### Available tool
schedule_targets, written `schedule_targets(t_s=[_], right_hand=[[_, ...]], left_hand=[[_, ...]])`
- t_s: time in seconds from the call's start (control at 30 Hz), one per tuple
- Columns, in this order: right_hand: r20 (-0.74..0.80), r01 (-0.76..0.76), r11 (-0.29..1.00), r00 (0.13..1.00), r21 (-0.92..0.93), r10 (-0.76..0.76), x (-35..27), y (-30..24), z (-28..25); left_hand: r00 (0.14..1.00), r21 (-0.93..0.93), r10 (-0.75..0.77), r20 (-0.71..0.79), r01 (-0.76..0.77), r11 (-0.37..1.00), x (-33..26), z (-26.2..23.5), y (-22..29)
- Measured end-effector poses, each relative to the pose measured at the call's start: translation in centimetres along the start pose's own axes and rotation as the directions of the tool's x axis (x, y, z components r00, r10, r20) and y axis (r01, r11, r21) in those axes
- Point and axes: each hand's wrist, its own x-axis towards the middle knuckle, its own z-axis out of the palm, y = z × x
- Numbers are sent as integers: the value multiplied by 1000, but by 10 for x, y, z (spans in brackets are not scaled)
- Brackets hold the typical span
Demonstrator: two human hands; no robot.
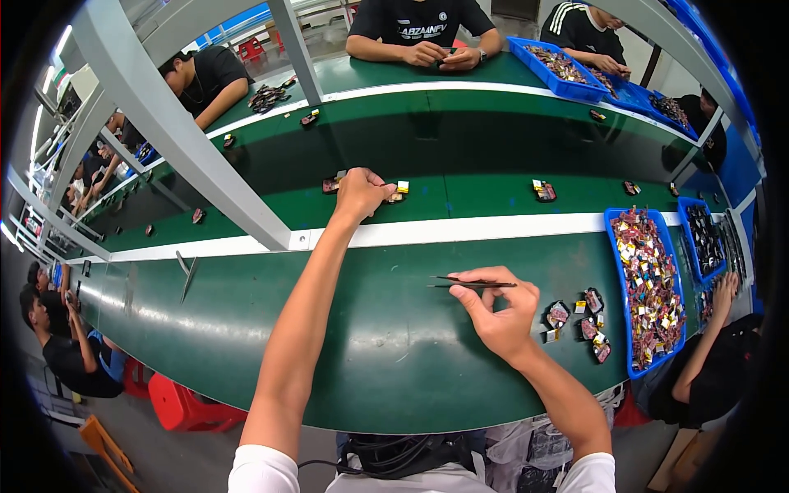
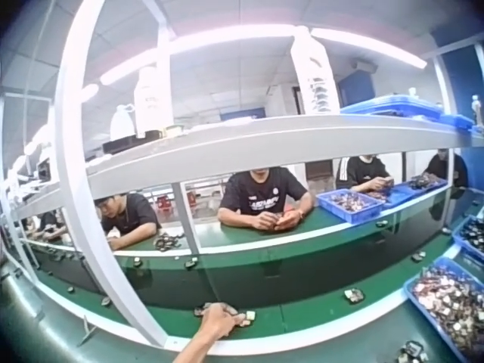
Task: Manually assemble small electronic components or sensors on a production line using tweezers.
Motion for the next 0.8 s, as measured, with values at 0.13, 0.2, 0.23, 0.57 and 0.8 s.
schedule_targets(t_s=[0.13, 0.2, 0.23, 0.57, 0.8], right_hand=[[19, -77, 997, 997, 32, 76, 1, -2, 1], [28, -126, 990, 992, 62, 124, 0, -2, -1], [35, -192, 973, 981, 130, 189, 0, -2, -2], [207, -492, 792, 871, 362, 447, -4, -10, -1], [147, -370, 906, 927, 207, 345, -10, -9, 6]], left_hand=[[999, -45, -26, -32, 24, 999, -18, -10, 1], [998, -41, -8, -55, 6, 999, -42, -14, 12], [999, -106, -22, -25, 19, 994, -59, -16, 20], [957, -599, -110, 270, 256, 759, -184, -4, 26], [983, -679, -52, 176, 160, 716, -197, 9, 22]])
